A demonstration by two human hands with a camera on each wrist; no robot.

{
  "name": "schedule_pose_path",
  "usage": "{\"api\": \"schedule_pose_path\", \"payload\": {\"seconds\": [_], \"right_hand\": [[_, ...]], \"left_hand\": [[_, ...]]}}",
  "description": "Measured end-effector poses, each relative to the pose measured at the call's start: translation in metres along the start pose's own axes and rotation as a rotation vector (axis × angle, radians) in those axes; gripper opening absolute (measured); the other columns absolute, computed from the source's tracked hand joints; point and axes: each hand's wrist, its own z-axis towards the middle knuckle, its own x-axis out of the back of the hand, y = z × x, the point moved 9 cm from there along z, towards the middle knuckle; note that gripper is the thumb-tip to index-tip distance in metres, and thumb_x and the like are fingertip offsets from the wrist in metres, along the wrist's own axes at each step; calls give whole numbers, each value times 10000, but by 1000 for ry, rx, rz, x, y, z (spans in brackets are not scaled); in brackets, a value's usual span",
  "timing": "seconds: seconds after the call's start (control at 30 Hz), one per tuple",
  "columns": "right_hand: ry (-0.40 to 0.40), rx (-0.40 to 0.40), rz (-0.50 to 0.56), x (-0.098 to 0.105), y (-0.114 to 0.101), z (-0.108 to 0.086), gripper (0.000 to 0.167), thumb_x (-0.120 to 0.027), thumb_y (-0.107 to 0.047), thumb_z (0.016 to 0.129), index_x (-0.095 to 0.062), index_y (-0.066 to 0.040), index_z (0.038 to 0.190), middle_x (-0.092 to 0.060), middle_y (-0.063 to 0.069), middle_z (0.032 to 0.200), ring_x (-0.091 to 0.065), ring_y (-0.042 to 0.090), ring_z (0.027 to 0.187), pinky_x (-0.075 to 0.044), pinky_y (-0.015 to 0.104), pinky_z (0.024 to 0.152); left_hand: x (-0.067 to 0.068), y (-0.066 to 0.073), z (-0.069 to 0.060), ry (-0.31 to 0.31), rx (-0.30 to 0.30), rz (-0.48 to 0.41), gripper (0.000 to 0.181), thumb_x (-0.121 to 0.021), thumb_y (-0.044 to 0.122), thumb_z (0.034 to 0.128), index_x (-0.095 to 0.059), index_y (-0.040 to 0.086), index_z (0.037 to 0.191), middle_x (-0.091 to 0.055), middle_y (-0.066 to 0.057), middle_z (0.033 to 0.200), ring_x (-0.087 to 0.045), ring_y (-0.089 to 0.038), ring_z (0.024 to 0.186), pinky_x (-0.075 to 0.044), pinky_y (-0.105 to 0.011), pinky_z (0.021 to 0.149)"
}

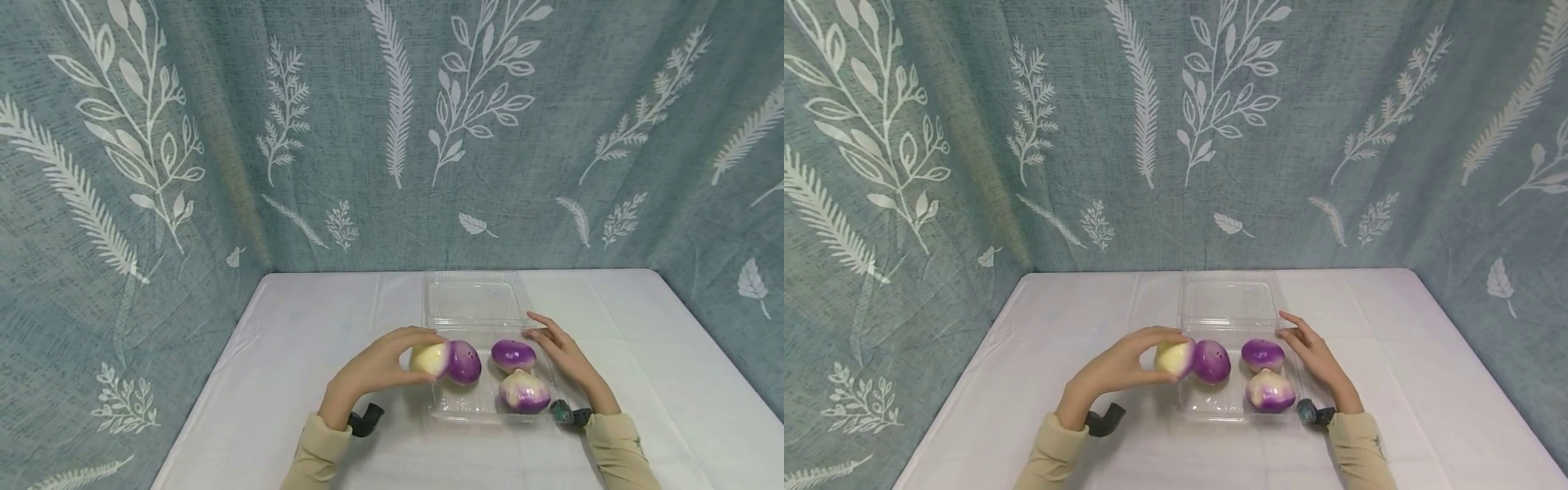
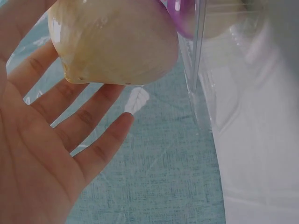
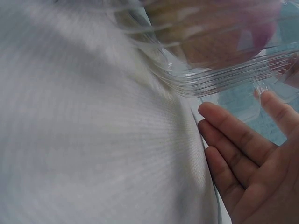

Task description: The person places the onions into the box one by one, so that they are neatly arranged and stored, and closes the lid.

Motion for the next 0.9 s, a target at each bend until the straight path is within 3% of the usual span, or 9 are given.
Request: {"api": "schedule_pose_path", "payload": {"seconds": [0.47,0.7,0.9], "right_hand": [[-10,5,4,0,0,1,443,-409,-194,1001,-332,-62,1417,-609,242,1147,-547,-67,1015,-332,65,911],[-14,10,13,-1,1,1,441,-406,-175,1002,-328,-45,1416,-601,260,1146,-551,-60,1017,-332,58,916],[-16,-6,12,-1,-1,1,450,-414,-200,1000,-329,-72,1423,-609,228,1160,-539,-78,1021,-324,56,916]], "left_hand": [[-12,11,9,-51,-23,33,565,-736,372,771,-555,214,1282,-524,26,1328,-441,-142,1262,-335,-340,1080],[-19,15,14,-81,-50,-19,548,-738,342,778,-557,212,1279,-525,32,1326,-442,-126,1259,-332,-306,1080],[-23,19,17,-81,-109,-56,548,-740,331,780,-553,196,1276,-542,46,1308,-457,-78,1234,-338,-265,1069]]}}
